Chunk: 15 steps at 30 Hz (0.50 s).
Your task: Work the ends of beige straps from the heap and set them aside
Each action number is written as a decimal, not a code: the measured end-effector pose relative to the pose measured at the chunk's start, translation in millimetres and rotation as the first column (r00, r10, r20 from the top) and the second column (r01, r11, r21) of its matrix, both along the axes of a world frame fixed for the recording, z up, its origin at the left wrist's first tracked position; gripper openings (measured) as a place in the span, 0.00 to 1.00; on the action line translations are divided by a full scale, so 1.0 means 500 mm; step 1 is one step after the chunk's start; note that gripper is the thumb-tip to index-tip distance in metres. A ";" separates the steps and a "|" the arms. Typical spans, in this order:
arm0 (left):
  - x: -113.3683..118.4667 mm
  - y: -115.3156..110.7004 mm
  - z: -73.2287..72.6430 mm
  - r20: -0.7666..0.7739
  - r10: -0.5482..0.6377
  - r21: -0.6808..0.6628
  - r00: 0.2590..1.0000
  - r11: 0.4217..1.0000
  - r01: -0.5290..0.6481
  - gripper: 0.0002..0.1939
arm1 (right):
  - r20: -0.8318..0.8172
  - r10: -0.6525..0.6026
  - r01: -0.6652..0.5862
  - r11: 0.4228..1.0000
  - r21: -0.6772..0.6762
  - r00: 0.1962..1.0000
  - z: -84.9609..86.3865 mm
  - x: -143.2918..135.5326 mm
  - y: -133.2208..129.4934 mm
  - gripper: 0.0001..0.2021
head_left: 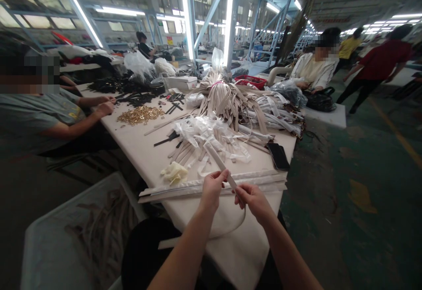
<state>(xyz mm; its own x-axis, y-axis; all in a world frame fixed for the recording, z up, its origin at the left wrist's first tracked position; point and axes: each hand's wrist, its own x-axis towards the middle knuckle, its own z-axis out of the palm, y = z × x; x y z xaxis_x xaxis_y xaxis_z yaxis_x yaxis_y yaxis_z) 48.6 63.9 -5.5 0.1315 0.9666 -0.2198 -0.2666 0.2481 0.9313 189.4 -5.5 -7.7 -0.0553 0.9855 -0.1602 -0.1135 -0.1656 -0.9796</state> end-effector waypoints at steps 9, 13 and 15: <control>0.007 0.006 0.002 0.042 0.092 0.013 0.995 0.996 -0.093 0.20 | -0.034 0.160 -0.162 0.982 -0.094 0.987 0.000 0.050 0.027 0.21; 0.028 -0.014 0.002 0.031 0.085 0.021 0.996 0.996 -0.086 0.20 | 0.093 0.086 -0.081 0.995 -0.060 0.992 0.014 0.065 0.035 0.21; 0.047 -0.032 0.001 0.024 0.040 0.033 0.999 0.999 -0.041 0.19 | 0.117 0.057 -0.054 0.998 -0.026 0.991 0.026 0.063 0.042 0.21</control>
<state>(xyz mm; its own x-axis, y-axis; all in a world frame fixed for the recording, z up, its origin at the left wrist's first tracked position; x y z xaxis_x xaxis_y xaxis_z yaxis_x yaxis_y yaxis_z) 71.9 47.7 -5.0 0.0967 0.9780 -0.1846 -0.2978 0.2054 0.9322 220.9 15.4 5.3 -0.0895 0.9774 -0.1915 0.0127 -0.1911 -0.9815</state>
